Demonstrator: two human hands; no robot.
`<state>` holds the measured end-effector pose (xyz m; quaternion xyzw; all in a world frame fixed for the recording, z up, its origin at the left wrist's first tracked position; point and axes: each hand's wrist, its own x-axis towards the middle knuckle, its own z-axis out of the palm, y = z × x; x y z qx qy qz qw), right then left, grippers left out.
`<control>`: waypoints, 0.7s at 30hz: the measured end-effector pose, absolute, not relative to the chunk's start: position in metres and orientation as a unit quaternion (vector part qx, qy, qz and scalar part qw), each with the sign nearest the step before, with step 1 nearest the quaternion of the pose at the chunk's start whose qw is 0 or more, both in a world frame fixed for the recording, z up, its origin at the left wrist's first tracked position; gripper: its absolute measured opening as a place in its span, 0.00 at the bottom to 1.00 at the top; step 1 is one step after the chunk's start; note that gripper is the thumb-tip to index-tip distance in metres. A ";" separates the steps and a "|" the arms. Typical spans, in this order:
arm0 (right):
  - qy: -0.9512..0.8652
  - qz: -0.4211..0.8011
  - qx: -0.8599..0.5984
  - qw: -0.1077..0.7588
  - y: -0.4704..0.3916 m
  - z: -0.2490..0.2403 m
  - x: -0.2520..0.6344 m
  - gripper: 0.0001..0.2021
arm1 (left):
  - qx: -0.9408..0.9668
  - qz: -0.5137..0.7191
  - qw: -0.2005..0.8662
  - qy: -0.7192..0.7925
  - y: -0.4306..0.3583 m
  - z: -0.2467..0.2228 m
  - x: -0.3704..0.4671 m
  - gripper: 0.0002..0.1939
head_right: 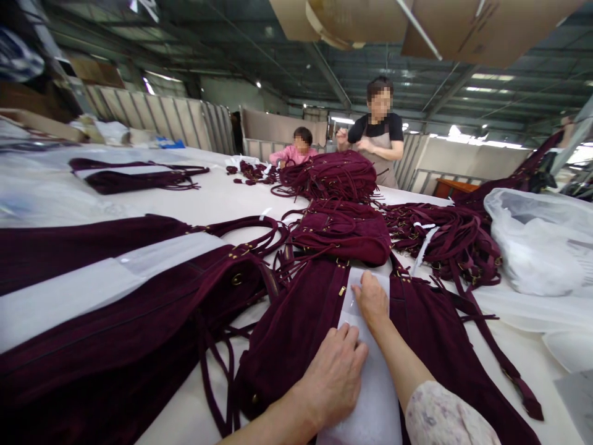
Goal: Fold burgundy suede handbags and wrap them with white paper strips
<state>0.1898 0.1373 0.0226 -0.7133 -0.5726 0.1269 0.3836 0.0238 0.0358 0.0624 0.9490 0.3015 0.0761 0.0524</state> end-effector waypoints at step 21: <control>-0.720 0.103 -0.638 0.255 0.101 0.047 0.206 0.15 | 0.942 0.161 -0.072 0.285 0.036 0.023 0.011 0.14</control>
